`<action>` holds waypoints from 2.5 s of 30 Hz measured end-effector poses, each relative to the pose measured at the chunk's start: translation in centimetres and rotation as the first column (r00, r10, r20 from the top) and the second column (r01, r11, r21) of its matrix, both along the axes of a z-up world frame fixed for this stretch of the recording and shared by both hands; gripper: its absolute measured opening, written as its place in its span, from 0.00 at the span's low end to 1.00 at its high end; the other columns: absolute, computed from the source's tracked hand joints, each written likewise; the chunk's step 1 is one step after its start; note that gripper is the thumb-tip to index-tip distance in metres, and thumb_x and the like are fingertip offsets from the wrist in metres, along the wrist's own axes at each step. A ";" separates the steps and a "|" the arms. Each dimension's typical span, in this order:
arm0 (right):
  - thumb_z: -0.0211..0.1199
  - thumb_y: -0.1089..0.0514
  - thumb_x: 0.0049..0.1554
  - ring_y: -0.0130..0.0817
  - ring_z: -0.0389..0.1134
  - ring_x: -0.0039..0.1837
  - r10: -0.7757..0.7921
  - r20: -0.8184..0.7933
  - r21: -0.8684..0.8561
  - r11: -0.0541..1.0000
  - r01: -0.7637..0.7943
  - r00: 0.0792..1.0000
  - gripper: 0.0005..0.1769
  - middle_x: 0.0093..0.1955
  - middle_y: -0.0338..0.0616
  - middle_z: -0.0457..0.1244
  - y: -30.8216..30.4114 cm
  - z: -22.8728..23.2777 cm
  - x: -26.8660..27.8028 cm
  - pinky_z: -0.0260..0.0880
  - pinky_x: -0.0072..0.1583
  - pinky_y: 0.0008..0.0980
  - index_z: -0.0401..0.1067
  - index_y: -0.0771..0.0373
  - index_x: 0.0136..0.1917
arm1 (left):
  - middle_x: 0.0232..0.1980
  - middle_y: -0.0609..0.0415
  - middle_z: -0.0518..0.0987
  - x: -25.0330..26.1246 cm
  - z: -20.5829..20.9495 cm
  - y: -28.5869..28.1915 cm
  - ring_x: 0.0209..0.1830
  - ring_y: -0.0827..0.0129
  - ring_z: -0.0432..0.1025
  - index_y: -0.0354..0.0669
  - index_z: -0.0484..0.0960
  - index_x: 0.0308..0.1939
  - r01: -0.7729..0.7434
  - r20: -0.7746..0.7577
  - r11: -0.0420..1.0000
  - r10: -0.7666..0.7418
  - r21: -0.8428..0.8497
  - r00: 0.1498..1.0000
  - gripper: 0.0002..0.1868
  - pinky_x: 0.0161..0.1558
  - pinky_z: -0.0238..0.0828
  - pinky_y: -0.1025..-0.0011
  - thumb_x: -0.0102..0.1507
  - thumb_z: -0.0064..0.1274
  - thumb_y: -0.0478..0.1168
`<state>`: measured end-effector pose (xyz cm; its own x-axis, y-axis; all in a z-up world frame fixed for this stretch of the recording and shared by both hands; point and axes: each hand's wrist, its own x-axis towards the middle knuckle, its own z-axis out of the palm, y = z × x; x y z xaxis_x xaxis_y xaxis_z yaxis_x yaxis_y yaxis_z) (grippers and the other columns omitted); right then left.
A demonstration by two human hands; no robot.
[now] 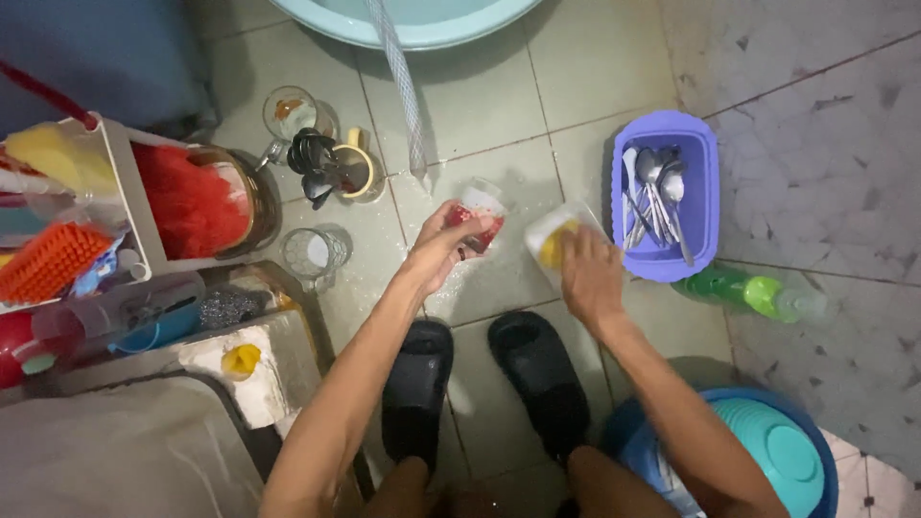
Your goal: Washing glasses and cups using a sponge and soapy water in a basin.
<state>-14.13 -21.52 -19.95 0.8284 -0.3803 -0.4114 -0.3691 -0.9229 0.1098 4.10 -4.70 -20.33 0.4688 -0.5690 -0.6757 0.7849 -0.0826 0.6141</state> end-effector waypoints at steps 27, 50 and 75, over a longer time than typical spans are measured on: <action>0.65 0.59 0.48 0.47 0.67 0.62 0.254 0.776 0.132 0.830 -0.542 0.578 0.29 0.57 0.45 0.64 -0.9 1.7 6.2 0.62 0.58 0.47 0.74 0.49 0.64 | 0.32 0.52 0.78 2.3 -1.2 -1.1 0.22 0.66 0.75 0.47 0.75 0.43 0.072 -0.176 0.996 -0.061 0.059 0.982 0.33 0.12 0.53 0.82 0.58 0.55 0.72; 0.68 0.52 0.48 0.56 0.68 0.54 -0.323 0.230 0.957 0.245 -0.154 0.918 0.25 0.50 0.61 0.66 -2.8 5.8 8.8 0.68 0.55 0.51 0.73 0.71 0.54 | 0.33 0.58 0.69 1.9 2.7 -3.0 0.30 0.73 0.68 0.50 0.76 0.44 -0.018 0.394 0.999 0.005 0.028 0.919 0.17 0.29 0.60 0.76 0.63 0.57 0.56; 0.80 0.48 0.30 0.52 0.62 0.65 0.492 0.350 0.294 0.750 -0.592 0.797 0.36 0.60 0.47 0.66 0.9 2.8 8.5 0.56 0.70 0.51 0.75 0.58 0.53 | 0.44 0.40 0.76 2.4 8.5 1.2 0.20 0.62 0.75 0.36 0.59 0.73 0.181 -0.159 0.984 -0.179 -0.002 0.971 0.64 0.14 0.72 0.79 0.54 0.25 0.86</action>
<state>-5.58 -20.66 -17.16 0.9340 0.3040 -0.1875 0.2394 -0.9225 -0.3028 6.54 -3.49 -11.86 0.2465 -0.6249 -0.7408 0.8435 -0.2381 0.4815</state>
